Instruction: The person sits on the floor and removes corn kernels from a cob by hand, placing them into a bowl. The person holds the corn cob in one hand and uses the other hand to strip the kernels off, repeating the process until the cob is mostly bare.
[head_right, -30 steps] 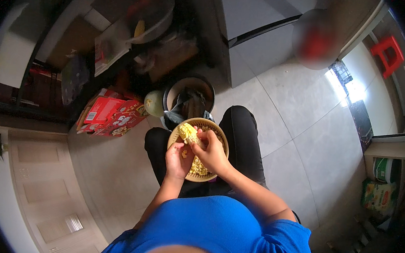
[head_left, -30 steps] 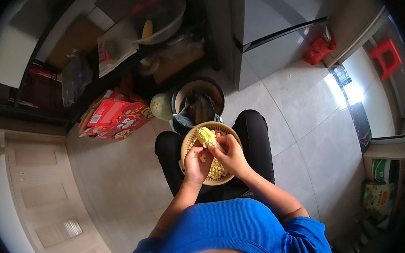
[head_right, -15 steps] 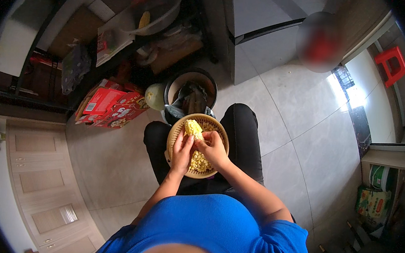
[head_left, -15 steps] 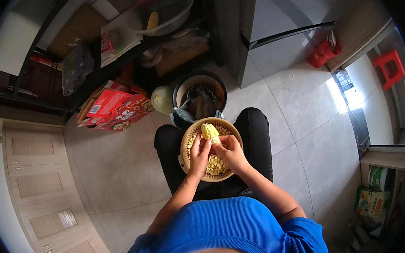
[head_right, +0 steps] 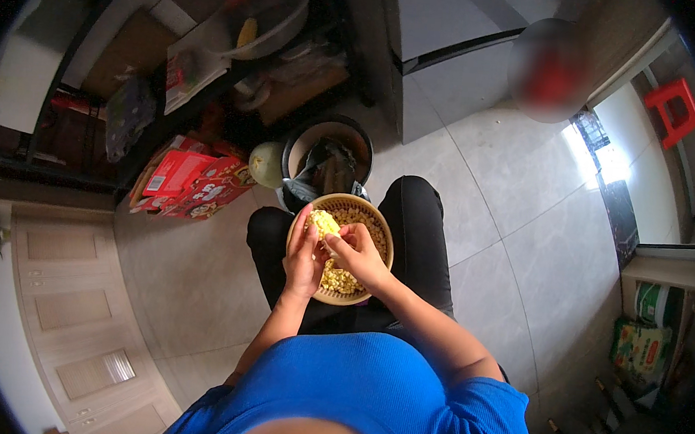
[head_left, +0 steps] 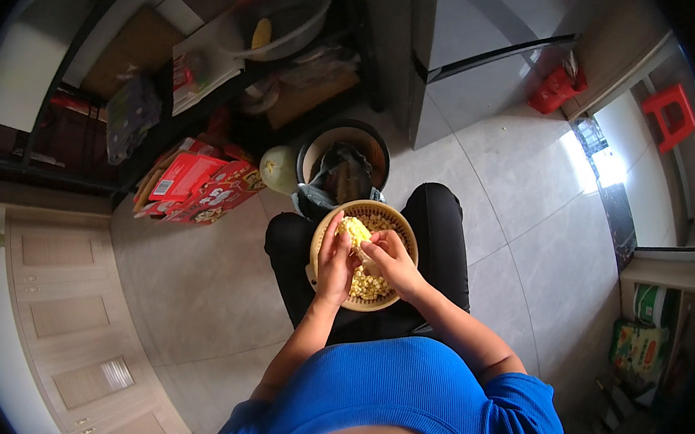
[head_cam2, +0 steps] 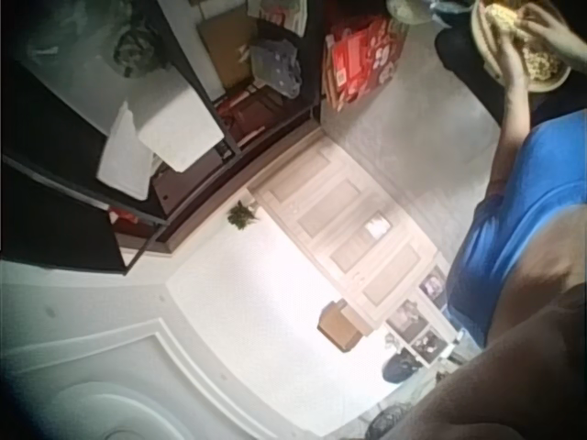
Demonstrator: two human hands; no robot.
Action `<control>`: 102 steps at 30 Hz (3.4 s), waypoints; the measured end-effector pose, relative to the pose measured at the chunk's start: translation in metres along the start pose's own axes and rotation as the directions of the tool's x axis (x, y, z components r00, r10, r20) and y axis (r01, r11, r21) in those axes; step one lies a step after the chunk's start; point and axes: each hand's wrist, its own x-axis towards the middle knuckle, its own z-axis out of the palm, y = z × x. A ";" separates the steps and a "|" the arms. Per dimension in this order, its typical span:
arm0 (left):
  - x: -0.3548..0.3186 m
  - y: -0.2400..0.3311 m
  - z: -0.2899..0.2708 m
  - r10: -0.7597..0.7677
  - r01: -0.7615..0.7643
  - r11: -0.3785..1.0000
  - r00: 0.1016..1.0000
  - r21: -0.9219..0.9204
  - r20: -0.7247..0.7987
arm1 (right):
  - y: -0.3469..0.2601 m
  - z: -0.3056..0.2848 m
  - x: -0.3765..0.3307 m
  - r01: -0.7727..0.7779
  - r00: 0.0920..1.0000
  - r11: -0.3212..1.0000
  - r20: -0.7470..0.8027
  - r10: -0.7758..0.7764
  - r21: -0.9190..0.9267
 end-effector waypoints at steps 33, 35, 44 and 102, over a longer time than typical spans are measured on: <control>0.001 -0.016 0.000 0.087 -0.092 0.995 0.991 0.043 0.100 | 0.001 0.008 0.002 -0.117 0.985 0.943 0.159 0.069 0.312; 0.001 -0.018 0.000 0.141 -0.154 0.983 0.983 0.104 0.121 | -0.003 0.008 0.001 -0.119 0.979 0.940 0.194 0.057 0.321; -0.004 -0.008 0.004 0.214 -0.254 0.923 0.963 0.289 0.162 | -0.018 0.003 0.002 -0.116 0.974 0.992 0.199 0.103 0.052; 0.023 -0.053 -0.032 0.184 -0.128 0.971 0.937 0.201 -0.296 | 0.038 0.003 0.036 0.262 0.941 0.692 0.018 -0.339 -0.673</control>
